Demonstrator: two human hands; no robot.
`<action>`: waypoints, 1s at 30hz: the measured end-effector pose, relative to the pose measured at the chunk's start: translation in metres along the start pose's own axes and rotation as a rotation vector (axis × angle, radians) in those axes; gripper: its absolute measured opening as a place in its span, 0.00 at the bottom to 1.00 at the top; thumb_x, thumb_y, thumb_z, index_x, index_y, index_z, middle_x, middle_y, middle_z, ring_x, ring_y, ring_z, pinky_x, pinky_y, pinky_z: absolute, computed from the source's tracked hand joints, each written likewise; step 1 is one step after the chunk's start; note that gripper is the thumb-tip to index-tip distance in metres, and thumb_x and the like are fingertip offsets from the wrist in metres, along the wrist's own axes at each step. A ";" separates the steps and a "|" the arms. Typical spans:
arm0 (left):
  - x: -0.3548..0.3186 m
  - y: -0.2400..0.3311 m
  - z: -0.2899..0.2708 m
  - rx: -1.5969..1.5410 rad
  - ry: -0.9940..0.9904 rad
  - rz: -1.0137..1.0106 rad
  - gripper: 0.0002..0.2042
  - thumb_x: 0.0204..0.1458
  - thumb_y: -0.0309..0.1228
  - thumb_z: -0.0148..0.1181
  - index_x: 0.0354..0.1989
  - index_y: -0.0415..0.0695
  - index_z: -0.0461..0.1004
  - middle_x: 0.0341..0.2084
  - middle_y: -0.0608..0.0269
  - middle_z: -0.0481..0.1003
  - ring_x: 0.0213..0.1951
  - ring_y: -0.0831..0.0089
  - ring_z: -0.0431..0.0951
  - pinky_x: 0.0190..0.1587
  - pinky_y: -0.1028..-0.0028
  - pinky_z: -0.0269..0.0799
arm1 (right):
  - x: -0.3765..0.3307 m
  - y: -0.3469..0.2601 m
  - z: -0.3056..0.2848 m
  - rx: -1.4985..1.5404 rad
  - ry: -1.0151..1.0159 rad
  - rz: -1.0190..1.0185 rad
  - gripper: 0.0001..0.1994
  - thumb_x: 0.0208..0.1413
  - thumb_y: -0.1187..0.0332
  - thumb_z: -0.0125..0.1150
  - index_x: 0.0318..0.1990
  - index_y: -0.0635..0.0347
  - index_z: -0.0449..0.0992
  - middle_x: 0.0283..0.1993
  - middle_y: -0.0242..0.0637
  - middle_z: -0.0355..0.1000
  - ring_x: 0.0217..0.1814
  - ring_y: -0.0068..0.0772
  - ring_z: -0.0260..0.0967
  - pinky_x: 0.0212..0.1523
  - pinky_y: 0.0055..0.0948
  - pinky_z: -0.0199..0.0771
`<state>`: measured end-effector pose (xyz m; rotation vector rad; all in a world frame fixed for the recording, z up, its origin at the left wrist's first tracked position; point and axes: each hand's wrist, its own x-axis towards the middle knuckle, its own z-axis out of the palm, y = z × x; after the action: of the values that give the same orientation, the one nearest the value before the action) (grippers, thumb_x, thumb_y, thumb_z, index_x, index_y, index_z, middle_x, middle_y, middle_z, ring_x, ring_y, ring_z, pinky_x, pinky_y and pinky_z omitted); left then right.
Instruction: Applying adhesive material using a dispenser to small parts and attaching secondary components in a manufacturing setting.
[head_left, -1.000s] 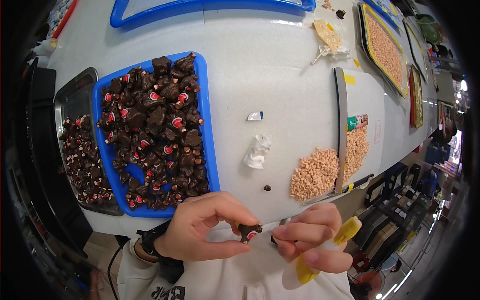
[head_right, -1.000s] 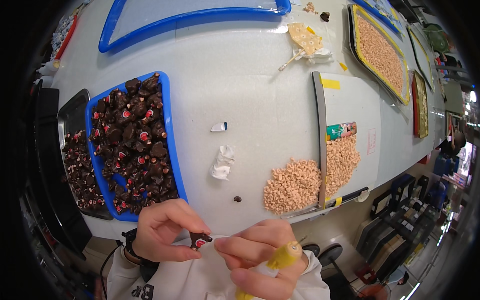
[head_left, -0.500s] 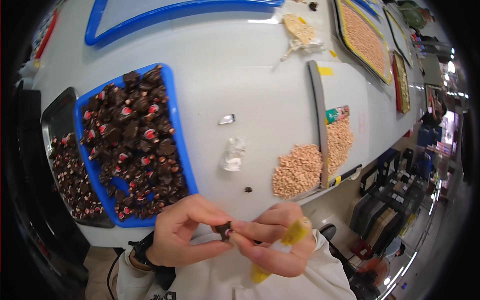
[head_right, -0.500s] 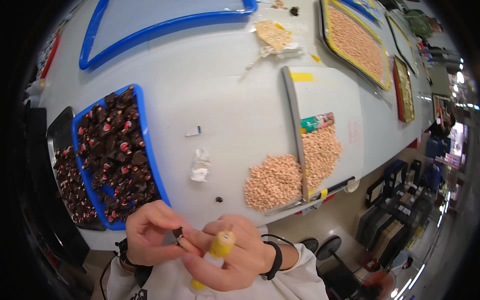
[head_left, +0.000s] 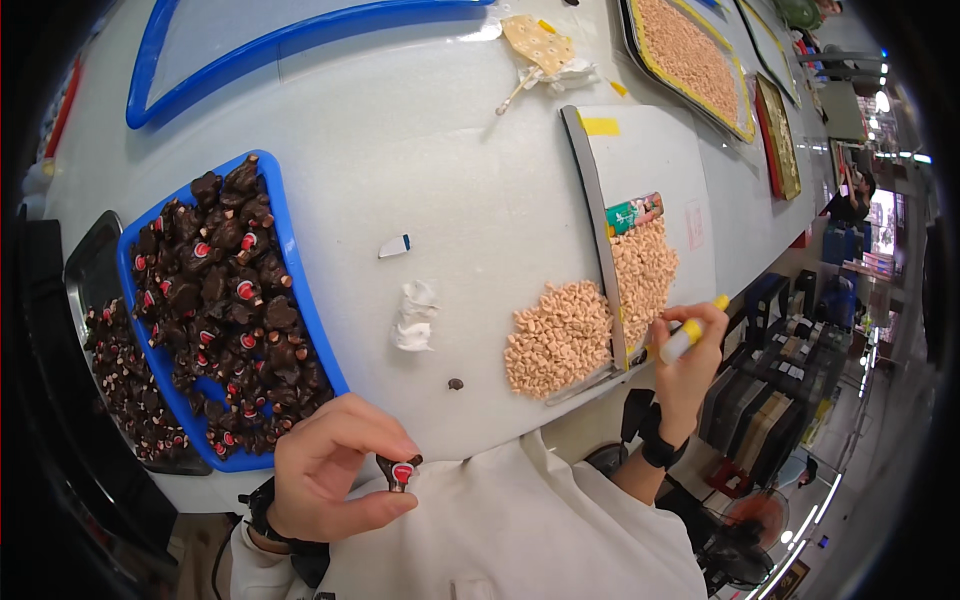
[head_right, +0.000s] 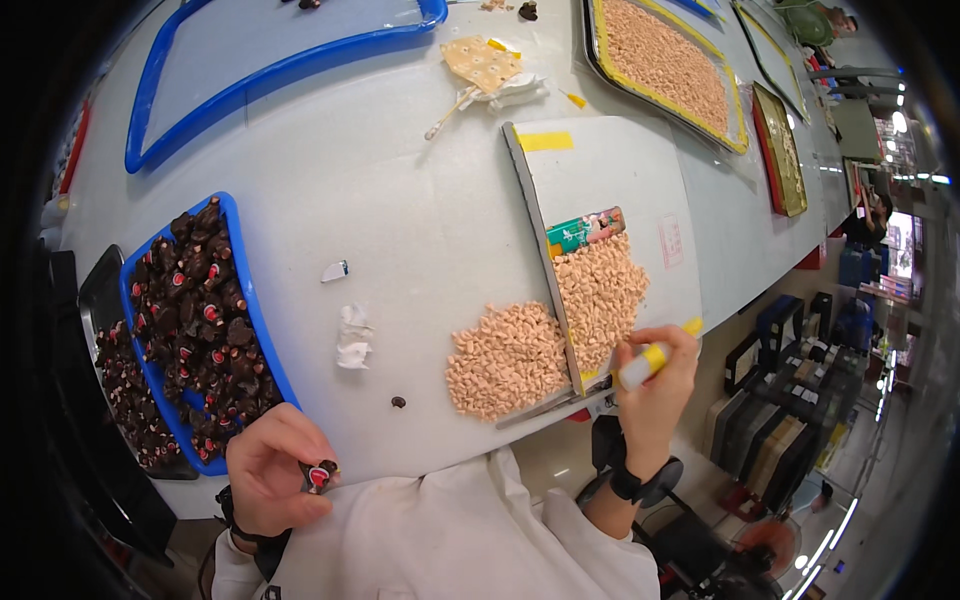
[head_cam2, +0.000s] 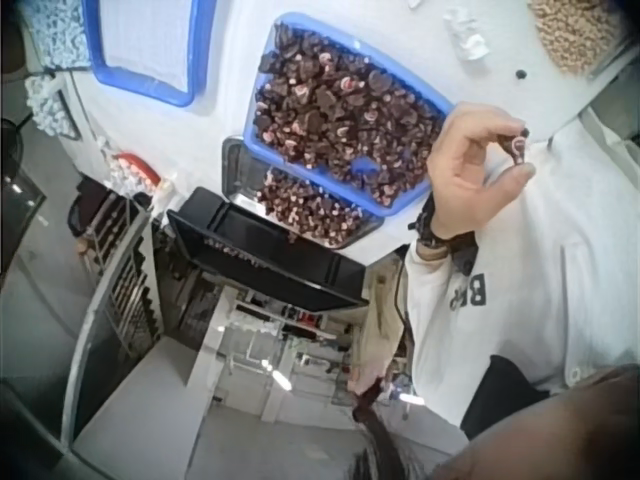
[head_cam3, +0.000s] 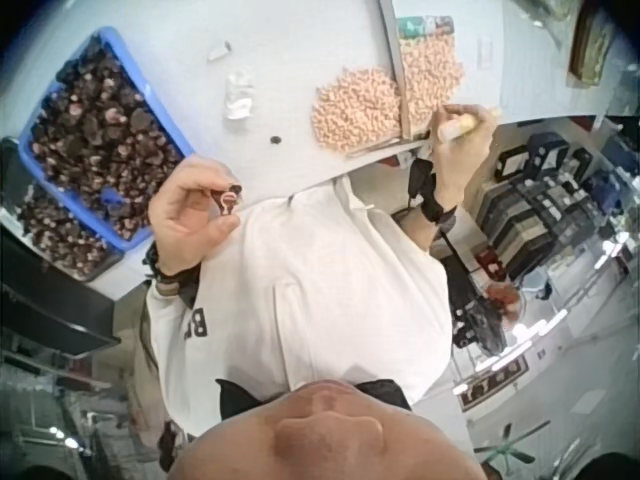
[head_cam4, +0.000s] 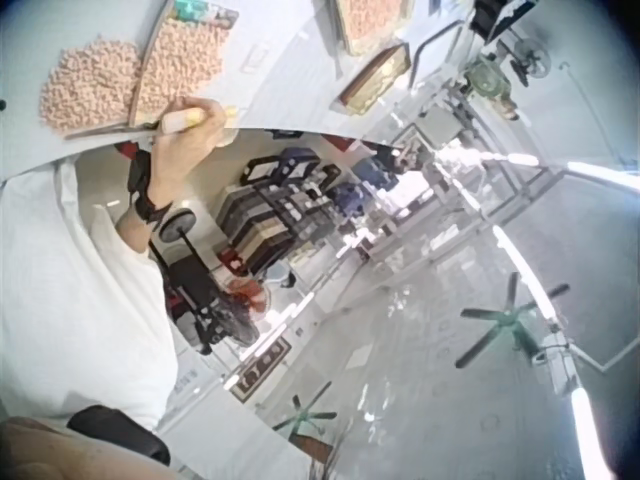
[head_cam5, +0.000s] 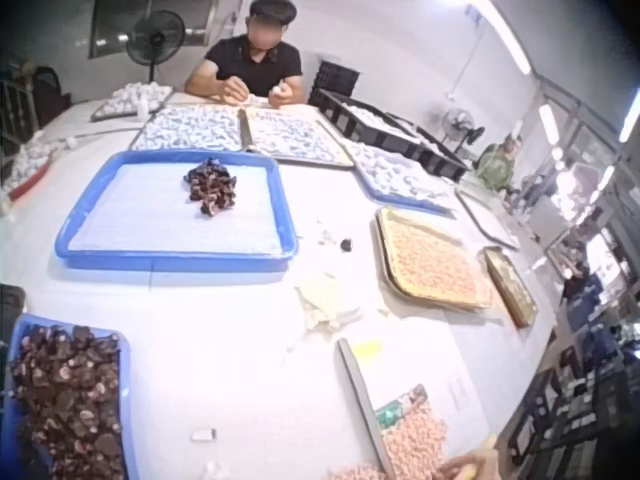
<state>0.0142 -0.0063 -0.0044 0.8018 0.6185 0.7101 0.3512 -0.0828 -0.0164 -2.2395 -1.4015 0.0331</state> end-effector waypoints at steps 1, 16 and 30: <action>0.000 -0.001 0.000 0.002 -0.002 -0.002 0.18 0.34 0.14 0.65 0.38 0.33 0.71 0.35 0.53 0.69 0.37 0.72 0.72 0.40 0.76 0.68 | -0.002 0.005 0.006 0.005 -0.011 0.034 0.14 0.43 0.77 0.61 0.37 0.60 0.64 0.31 0.36 0.71 0.34 0.31 0.68 0.38 0.28 0.66; 0.007 0.013 -0.002 0.305 -0.383 -0.089 0.34 0.35 0.20 0.69 0.54 0.29 0.60 0.37 0.53 0.72 0.38 0.70 0.73 0.40 0.76 0.68 | -0.019 -0.142 0.026 0.980 -0.390 -0.582 0.15 0.30 0.73 0.65 0.30 0.54 0.71 0.32 0.30 0.73 0.28 0.29 0.64 0.31 0.28 0.60; -0.002 0.017 -0.009 0.226 -0.327 -0.068 0.31 0.37 0.22 0.67 0.51 0.26 0.61 0.37 0.51 0.75 0.37 0.71 0.76 0.38 0.75 0.71 | -0.026 -0.154 0.047 0.930 -0.199 -0.643 0.17 0.39 0.77 0.62 0.40 0.56 0.69 0.36 0.42 0.72 0.30 0.34 0.67 0.28 0.26 0.63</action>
<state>0.0011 0.0044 0.0050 1.0755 0.4311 0.4374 0.1969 -0.0325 0.0010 -1.0135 -1.6743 0.5706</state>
